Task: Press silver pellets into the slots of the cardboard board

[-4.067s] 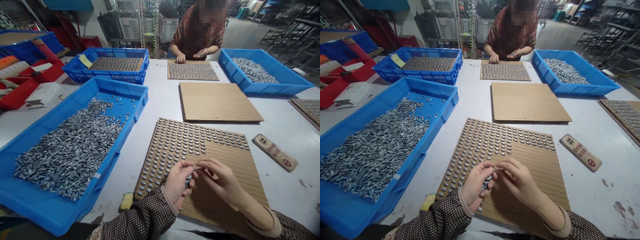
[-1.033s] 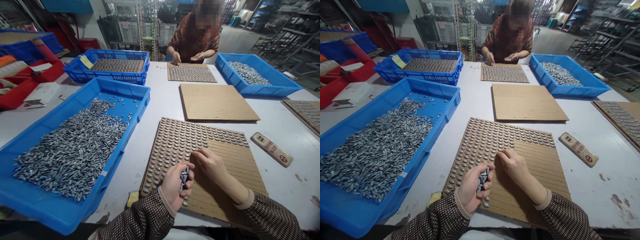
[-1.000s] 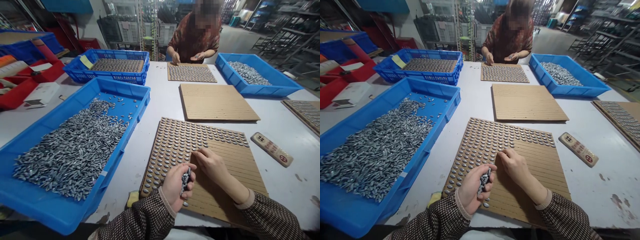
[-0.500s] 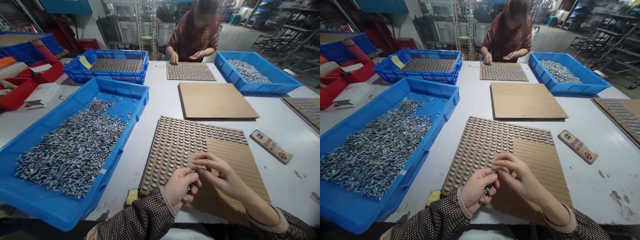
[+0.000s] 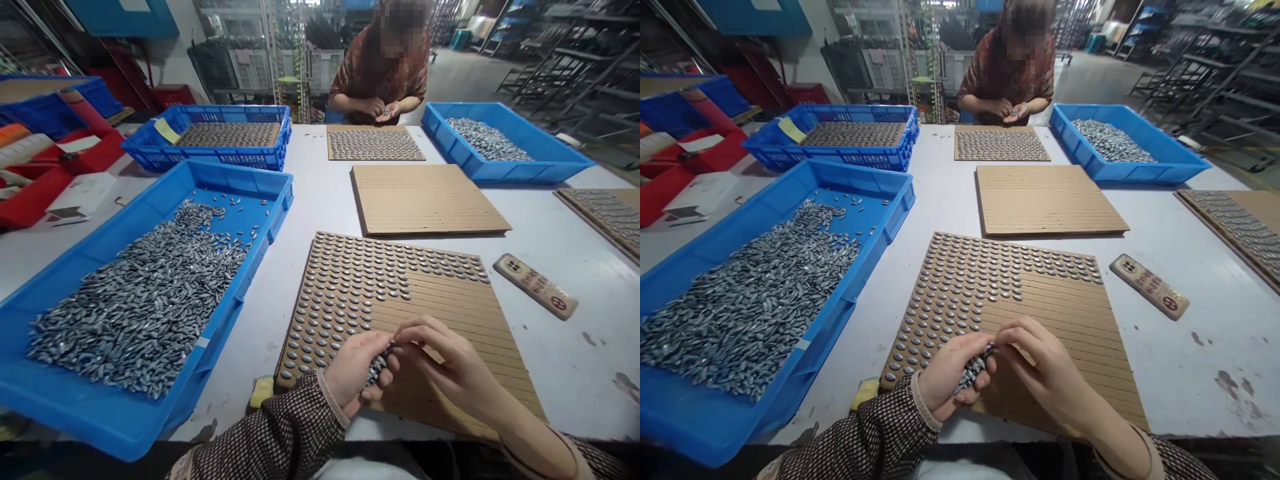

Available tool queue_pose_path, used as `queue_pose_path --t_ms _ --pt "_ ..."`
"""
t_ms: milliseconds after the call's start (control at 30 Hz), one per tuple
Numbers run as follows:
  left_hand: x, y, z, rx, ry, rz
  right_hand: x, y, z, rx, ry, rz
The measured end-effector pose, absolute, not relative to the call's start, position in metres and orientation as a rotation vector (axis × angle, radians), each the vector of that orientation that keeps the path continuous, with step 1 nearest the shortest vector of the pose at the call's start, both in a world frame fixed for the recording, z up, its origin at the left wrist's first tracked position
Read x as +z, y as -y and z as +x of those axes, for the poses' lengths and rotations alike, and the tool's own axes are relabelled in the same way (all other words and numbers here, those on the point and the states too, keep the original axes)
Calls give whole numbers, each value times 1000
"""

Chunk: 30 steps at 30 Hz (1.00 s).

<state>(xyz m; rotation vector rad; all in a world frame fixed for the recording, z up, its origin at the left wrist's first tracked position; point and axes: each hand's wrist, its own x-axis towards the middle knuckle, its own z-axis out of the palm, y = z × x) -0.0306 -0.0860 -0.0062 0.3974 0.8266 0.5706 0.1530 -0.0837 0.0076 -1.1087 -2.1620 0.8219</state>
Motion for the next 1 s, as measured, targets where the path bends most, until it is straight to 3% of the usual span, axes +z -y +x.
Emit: queue_pose_path --t_ms 133,367,700,833,1000 --pt "-11 88 -31 612 -884 456 8 89 154 823 2130 -1166" --pt "-14 87 -30 624 -874 418 -5 94 148 307 2396 -1165" --pt "-9 88 -30 648 -918 385 -24 63 173 818 1815 -1474" --pt "-11 90 -29 637 -910 406 -45 47 171 786 1738 -1523" --pt "-11 91 -30 637 -911 396 -60 37 162 514 1928 -1463"
